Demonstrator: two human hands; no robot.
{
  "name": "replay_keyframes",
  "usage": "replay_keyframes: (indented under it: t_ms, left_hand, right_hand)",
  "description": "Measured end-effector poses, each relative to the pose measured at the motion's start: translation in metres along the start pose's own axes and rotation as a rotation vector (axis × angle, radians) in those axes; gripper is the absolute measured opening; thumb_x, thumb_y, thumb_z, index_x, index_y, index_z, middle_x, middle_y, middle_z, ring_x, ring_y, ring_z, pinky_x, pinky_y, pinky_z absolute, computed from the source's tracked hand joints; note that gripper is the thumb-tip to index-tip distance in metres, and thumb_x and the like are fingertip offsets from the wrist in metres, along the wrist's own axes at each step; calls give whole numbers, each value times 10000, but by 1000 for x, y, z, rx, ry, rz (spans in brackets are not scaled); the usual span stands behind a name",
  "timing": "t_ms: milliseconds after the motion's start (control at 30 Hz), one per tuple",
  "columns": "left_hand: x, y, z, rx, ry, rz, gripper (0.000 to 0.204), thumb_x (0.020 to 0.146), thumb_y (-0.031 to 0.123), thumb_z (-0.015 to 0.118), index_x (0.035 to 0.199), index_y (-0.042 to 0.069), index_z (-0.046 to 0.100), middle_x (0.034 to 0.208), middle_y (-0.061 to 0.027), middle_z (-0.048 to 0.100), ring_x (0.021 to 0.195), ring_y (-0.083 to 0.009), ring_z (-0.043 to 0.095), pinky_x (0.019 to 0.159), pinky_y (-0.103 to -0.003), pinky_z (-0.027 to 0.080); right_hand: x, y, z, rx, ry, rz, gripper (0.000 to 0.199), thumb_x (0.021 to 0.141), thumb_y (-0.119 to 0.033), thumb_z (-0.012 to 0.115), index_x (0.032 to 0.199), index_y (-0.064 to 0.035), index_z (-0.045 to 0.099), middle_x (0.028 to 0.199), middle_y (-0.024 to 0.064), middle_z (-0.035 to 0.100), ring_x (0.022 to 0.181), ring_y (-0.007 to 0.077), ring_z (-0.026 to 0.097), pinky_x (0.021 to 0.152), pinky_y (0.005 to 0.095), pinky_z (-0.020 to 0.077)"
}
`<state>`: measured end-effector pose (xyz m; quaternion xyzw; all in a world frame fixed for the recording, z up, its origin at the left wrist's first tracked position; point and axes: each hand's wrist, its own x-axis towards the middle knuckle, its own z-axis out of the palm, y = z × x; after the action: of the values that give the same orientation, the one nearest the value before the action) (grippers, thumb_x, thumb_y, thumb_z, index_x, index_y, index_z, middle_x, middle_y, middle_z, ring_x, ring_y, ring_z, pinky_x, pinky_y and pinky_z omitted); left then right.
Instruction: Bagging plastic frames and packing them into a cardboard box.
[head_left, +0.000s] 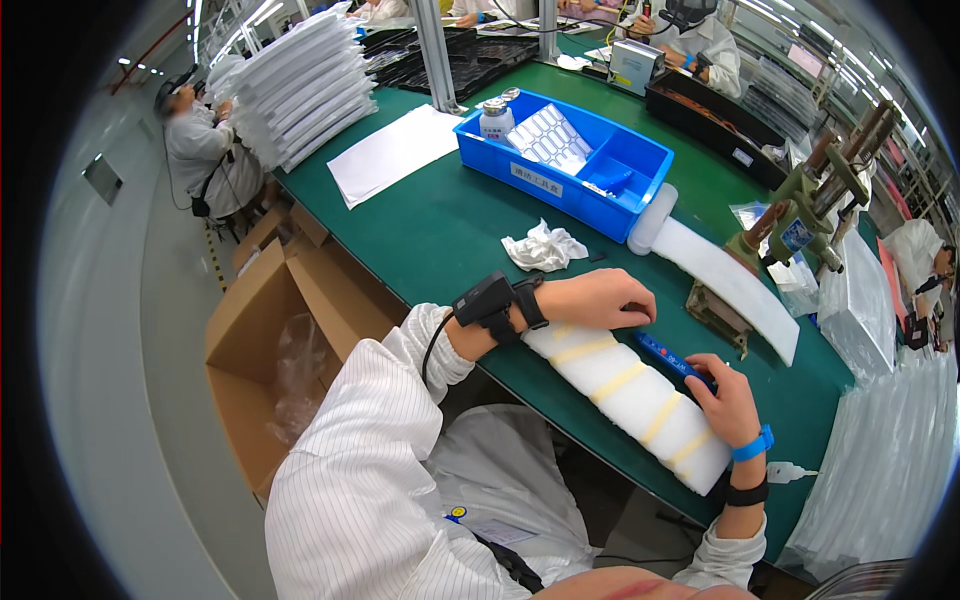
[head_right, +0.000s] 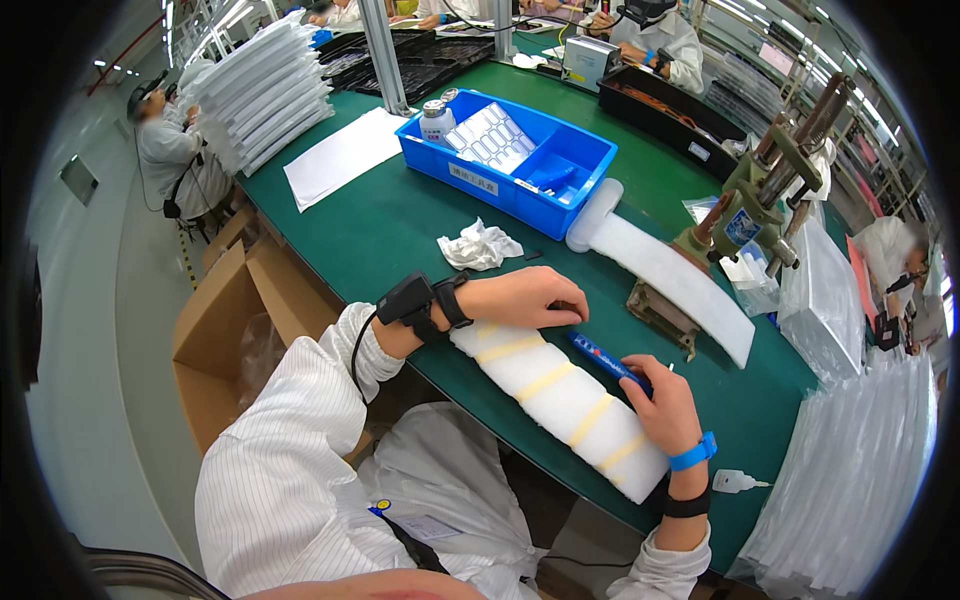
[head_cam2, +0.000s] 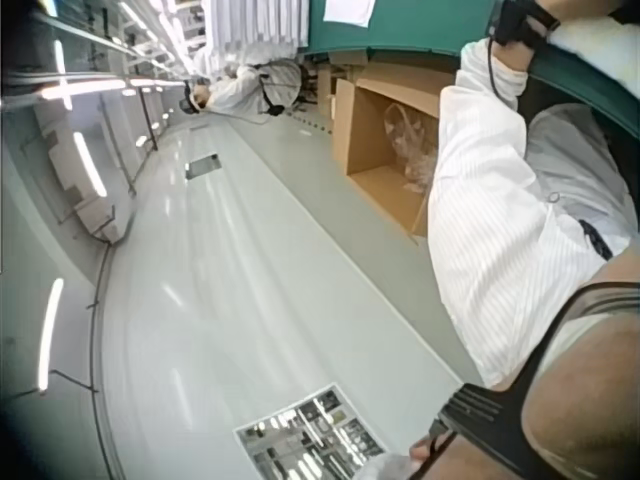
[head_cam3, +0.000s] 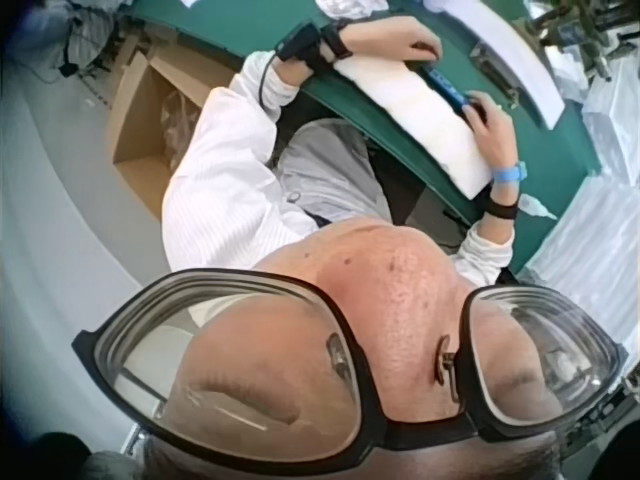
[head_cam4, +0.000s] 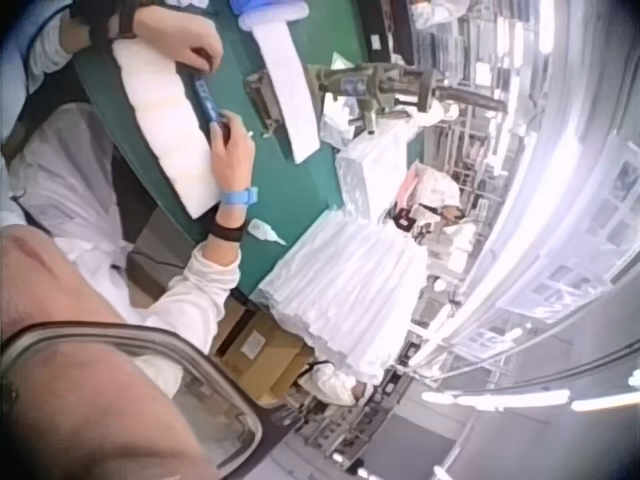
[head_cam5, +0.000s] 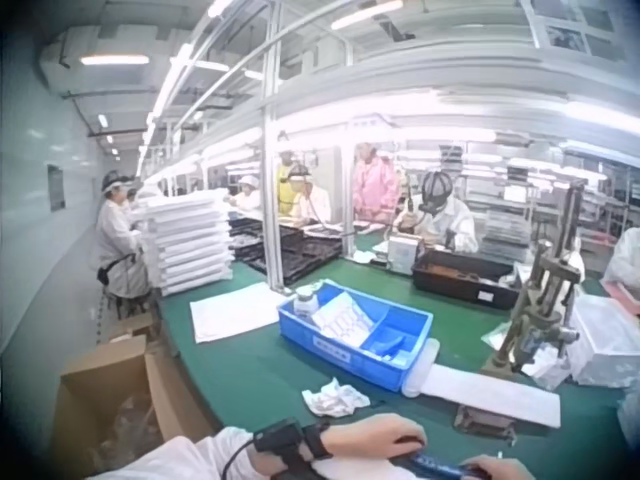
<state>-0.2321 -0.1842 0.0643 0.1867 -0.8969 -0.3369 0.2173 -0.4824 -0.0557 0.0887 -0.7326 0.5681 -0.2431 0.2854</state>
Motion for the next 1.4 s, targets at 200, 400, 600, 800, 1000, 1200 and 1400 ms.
replay_keyframes:
  t_ms: [200, 400, 600, 800, 1000, 1200, 1400]
  left_hand:
    - [0, -5, 2, -2, 13, 32, 151, 858, 112, 591, 938, 0, 655, 845, -127, 672, 770, -256, 645, 699, -331, 504]
    - [-1, -3, 0, 10, 41, 38, 158, 844, 137, 589, 906, 13, 665, 802, -125, 675, 738, -276, 645, 672, -345, 502]
    - [1, -5, 3, -2, 20, 31, 151, 861, 123, 592, 925, 3, 656, 826, -126, 670, 747, -262, 643, 678, -335, 501]
    - [0, 0, 1, 36, 29, 39, 153, 862, 129, 593, 923, 5, 658, 829, -122, 671, 750, -261, 644, 682, -337, 503]
    - [1, -4, 2, 12, 11, 10, 152, 864, 130, 590, 923, 7, 658, 835, -122, 671, 757, -263, 641, 688, -338, 501]
    - [-1, -6, 2, 45, 18, 34, 156, 866, 130, 588, 924, 1, 655, 833, -124, 670, 759, -263, 641, 689, -340, 502]
    - [1, -4, 3, 1, 7, 11, 151, 865, 124, 587, 922, 1, 653, 833, -128, 668, 761, -268, 638, 691, -344, 499]
  right_hand:
    - [1, 3, 2, 16, 0, -10, 256, 833, -114, 631, 1067, -15, 598, 906, 179, 660, 812, 296, 639, 748, 334, 498]
    - [2, -4, 0, -19, -6, 14, 261, 830, -106, 631, 1073, -16, 595, 902, 174, 660, 822, 292, 642, 748, 336, 499]
    - [0, 2, 0, 5, -6, -8, 256, 831, -101, 630, 1070, -14, 595, 905, 179, 659, 823, 295, 642, 746, 334, 500]
    - [1, 0, -1, -2, -14, 13, 249, 832, -99, 629, 1061, -8, 595, 915, 172, 661, 833, 290, 645, 754, 333, 501]
    - [1, 2, 1, 10, -2, -14, 243, 834, -98, 629, 1056, -6, 596, 920, 175, 660, 839, 299, 644, 757, 333, 501]
    - [2, 0, 1, -5, 1, -9, 242, 832, -101, 633, 1053, -6, 600, 912, 175, 657, 834, 294, 645, 750, 335, 499]
    - [0, 2, 1, 4, -4, 0, 243, 833, -107, 633, 1053, -6, 601, 898, 179, 654, 824, 297, 643, 744, 335, 499]
